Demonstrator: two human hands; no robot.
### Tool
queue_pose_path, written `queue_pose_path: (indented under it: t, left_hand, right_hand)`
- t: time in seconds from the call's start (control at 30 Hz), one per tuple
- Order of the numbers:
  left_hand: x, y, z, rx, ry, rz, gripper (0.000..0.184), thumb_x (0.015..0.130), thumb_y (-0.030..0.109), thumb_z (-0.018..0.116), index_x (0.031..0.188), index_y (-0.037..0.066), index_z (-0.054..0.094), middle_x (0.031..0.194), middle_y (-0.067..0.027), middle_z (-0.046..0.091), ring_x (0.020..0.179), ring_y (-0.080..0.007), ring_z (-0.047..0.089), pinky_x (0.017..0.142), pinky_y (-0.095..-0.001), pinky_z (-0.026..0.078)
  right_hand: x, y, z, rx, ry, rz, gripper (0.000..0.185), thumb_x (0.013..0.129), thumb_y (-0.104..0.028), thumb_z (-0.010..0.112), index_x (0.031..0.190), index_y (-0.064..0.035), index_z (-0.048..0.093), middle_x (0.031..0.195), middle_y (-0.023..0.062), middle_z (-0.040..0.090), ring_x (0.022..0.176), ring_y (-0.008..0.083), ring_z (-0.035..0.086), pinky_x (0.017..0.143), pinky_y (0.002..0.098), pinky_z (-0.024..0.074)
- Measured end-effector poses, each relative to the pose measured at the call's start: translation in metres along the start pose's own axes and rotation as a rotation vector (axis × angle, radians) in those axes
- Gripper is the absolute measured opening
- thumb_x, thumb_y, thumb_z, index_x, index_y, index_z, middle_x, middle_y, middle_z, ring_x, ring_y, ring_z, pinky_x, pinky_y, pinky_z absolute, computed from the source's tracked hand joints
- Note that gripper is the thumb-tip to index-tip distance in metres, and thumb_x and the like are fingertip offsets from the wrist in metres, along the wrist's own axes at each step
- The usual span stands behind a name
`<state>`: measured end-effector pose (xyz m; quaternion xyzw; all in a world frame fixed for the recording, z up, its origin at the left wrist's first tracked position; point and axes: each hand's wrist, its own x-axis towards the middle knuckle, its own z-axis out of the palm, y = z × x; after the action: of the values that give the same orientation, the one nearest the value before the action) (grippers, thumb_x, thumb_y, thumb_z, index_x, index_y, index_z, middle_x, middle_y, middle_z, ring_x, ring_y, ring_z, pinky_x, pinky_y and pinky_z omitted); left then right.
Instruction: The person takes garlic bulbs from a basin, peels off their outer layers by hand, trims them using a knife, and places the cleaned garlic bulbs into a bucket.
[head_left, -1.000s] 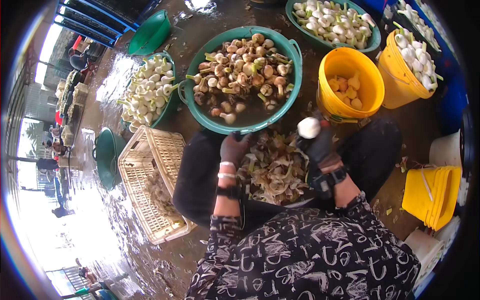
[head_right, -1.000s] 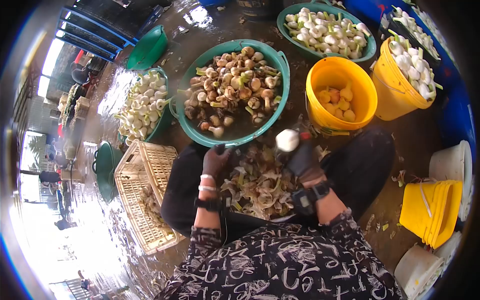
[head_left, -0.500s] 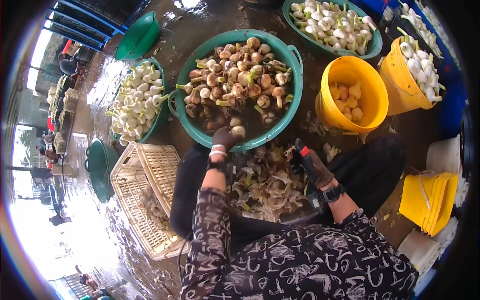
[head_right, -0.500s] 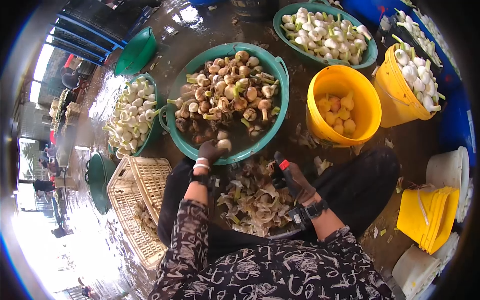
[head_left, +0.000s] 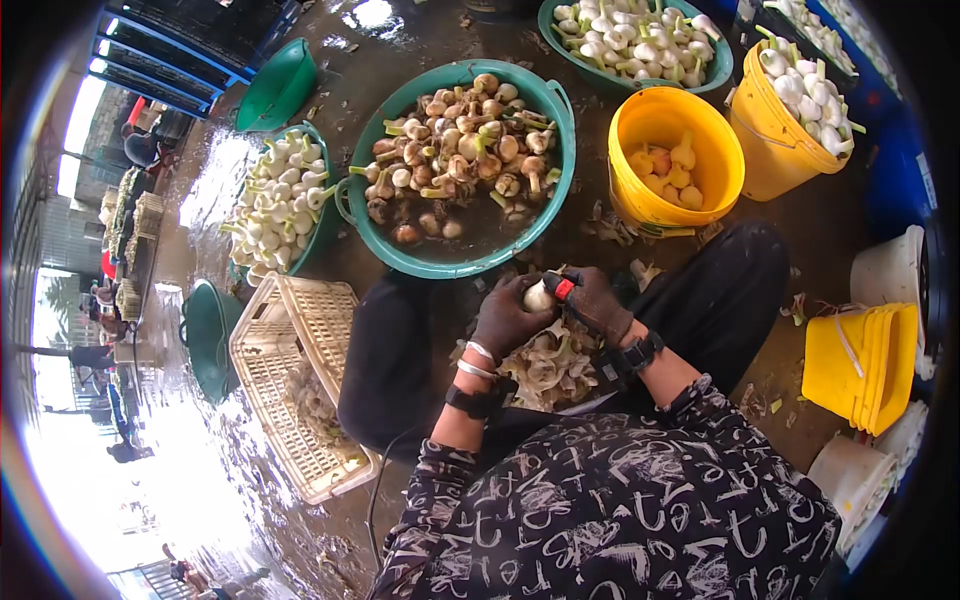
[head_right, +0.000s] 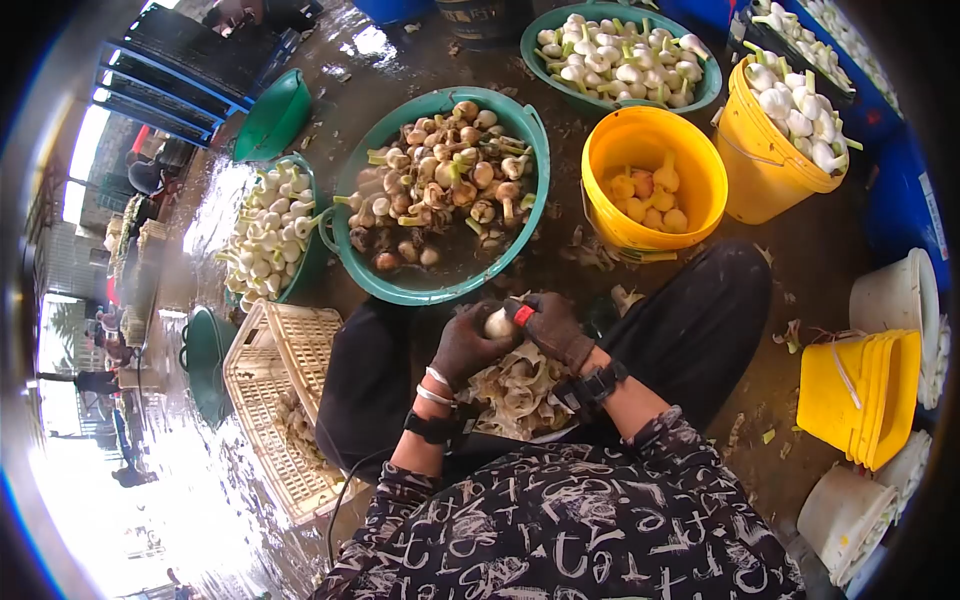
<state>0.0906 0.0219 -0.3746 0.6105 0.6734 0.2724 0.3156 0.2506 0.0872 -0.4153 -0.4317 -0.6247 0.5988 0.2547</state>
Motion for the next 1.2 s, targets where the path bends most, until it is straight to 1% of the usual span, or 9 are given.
queue_pose_path:
  t: [0.27,0.5,0.67,0.83,0.9,0.97,1.03,1.1,1.2]
  left_hand:
    - [-0.013,0.002,0.015,-0.799,0.081,-0.092,0.058,0.07,0.012,0.079,0.118,-0.003,0.051,0.105,-0.0077,0.06,0.093,-0.0129,0.057,0.082,-0.0272,0.048]
    - [-0.017,0.0,-0.002,-0.21,0.065,0.162,0.041,0.073,0.01,0.074,0.111,0.0,0.06,0.103,-0.0075,0.063,0.088,-0.0107,0.057,0.075,-0.0259,0.048]
    - [-0.018,-0.012,0.008,-0.264,0.019,-0.091,0.024,0.078,0.009,0.069,0.1,-0.001,0.064,0.087,-0.0063,0.066,0.083,-0.0126,0.06,0.075,-0.026,0.049]
    - [-0.019,-0.02,0.011,-1.129,0.14,-0.525,0.022,0.088,0.015,0.06,0.104,0.0,0.061,0.092,-0.0116,0.065,0.077,-0.0109,0.059,0.068,-0.0272,0.05]
    - [-0.028,-0.024,0.01,-0.326,0.178,0.108,0.025,0.091,0.017,0.055,0.109,0.001,0.059,0.096,-0.0112,0.064,0.08,-0.013,0.06,0.07,-0.0275,0.05]
    - [-0.03,-0.02,0.009,-0.089,0.358,0.238,0.027,0.092,0.021,0.054,0.107,-0.001,0.059,0.094,-0.0081,0.064,0.081,-0.0158,0.06,0.07,-0.0279,0.051]
    - [-0.033,-0.011,-0.002,-0.045,0.326,0.186,0.03,0.092,0.025,0.054,0.106,-0.001,0.06,0.093,-0.0056,0.063,0.081,-0.0162,0.061,0.069,-0.0271,0.051]
    - [-0.028,-0.007,-0.006,-1.141,0.19,-0.523,0.03,0.091,0.027,0.057,0.104,0.0,0.06,0.09,-0.0044,0.062,0.079,-0.013,0.059,0.067,-0.0251,0.05]
    - [-0.025,-0.021,0.003,-1.058,0.19,-0.446,0.031,0.09,0.031,0.058,0.101,0.002,0.061,0.087,-0.0022,0.061,0.075,-0.0103,0.058,0.064,-0.0231,0.049]
  right_hand:
    - [-0.039,-0.064,-0.009,0.507,-0.168,0.269,0.039,0.091,-0.045,0.048,0.103,-0.0104,0.062,0.074,0.0003,0.061,0.067,0.0097,0.057,0.054,0.0262,0.0462]
    - [-0.017,0.0,-0.005,0.341,-0.3,0.112,0.052,0.089,-0.057,0.04,0.107,-0.0121,0.059,0.079,0.0005,0.058,0.061,0.0082,0.052,0.05,0.0237,0.0419]
    - [-0.015,-0.009,-0.007,0.223,-0.37,0.157,0.036,0.087,-0.034,0.06,0.105,-0.0038,0.055,0.09,0.0016,0.058,0.075,0.0079,0.053,0.063,0.0225,0.0441]
    - [-0.021,-0.037,-0.007,0.412,-0.431,0.043,0.047,0.078,-0.02,0.071,0.117,-0.004,0.049,0.103,0.0022,0.056,0.092,0.0093,0.051,0.081,0.0247,0.0426]
    - [-0.02,-0.032,-0.004,0.534,-0.465,0.009,0.051,0.076,-0.021,0.073,0.118,-0.0061,0.049,0.107,0.0015,0.054,0.098,0.0101,0.049,0.089,0.0258,0.0404]
    - [-0.012,-0.009,0.004,0.34,-0.297,-0.19,0.057,0.069,-0.018,0.076,0.119,-0.0055,0.05,0.113,0.0054,0.054,0.104,0.0163,0.051,0.094,0.0285,0.0387]
    - [-0.017,-0.034,0.0,-0.098,-0.148,-0.455,0.055,0.068,-0.017,0.076,0.116,-0.0049,0.051,0.113,0.0079,0.055,0.103,0.0203,0.052,0.093,0.0305,0.0401]
    - [-0.017,-0.035,0.001,-0.541,0.015,-0.707,0.053,0.067,-0.016,0.075,0.114,-0.0042,0.053,0.113,0.0104,0.055,0.102,0.0244,0.054,0.092,0.0325,0.0414]
    - [-0.017,-0.023,0.011,-0.424,-0.027,-0.606,0.033,0.07,-0.009,0.066,0.102,-0.005,0.059,0.091,0.0128,0.062,0.086,0.0299,0.057,0.079,0.0372,0.0459]
